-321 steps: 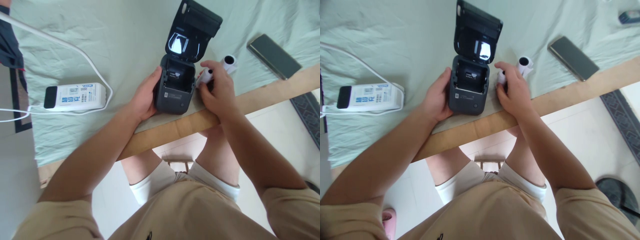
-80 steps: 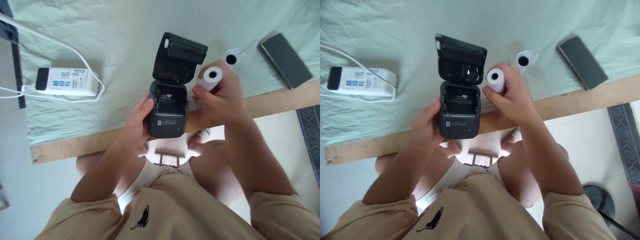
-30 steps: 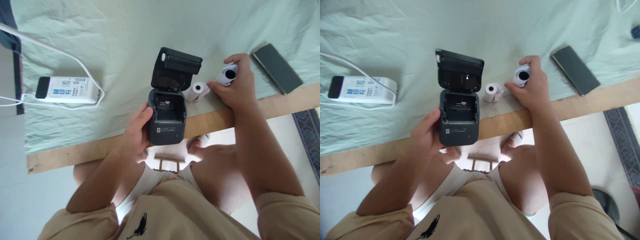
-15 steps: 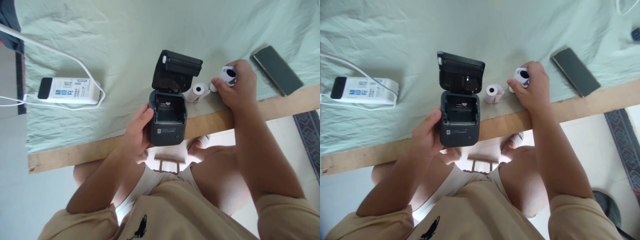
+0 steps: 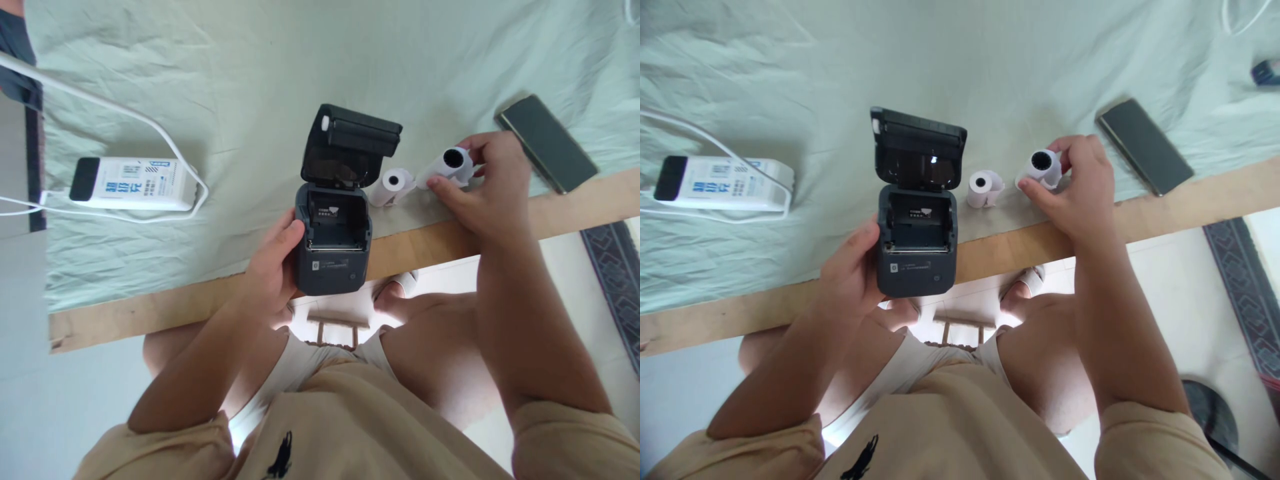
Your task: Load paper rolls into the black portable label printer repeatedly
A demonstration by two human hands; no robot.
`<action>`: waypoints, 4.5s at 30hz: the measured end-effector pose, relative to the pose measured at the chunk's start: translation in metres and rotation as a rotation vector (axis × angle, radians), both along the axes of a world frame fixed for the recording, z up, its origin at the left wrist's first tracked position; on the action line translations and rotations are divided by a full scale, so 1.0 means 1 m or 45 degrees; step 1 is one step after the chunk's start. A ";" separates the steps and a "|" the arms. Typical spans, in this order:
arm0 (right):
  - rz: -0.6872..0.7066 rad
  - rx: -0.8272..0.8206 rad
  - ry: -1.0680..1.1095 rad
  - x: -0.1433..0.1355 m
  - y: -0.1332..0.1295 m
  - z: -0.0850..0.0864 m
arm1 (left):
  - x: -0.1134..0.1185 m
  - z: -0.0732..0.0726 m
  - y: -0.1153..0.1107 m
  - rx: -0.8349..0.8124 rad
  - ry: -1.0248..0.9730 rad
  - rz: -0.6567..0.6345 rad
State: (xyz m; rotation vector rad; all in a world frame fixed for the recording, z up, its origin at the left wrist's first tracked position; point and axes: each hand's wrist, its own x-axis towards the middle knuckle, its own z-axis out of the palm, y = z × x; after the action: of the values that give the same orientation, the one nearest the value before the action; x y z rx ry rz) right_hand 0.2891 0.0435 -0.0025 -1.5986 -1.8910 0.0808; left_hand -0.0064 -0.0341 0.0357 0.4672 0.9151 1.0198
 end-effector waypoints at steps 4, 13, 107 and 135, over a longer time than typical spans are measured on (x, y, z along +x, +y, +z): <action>0.123 0.038 0.036 -0.001 0.001 0.001 | -0.001 -0.001 -0.001 0.004 -0.005 -0.011; -0.002 -0.102 0.064 -0.005 0.000 0.001 | 0.002 -0.007 0.002 -0.043 0.028 0.029; 0.471 0.170 0.496 -0.098 -0.049 0.029 | -0.009 -0.011 -0.009 0.107 0.271 -0.120; 0.586 -0.645 0.578 -0.102 -0.050 0.021 | 0.002 -0.004 -0.004 0.063 0.288 0.049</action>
State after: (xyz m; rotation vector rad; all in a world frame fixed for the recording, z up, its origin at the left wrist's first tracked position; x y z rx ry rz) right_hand 0.1875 -0.0060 0.0185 -1.2508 -1.9060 1.0975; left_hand -0.0039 -0.0383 0.0320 0.6173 1.1051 1.0406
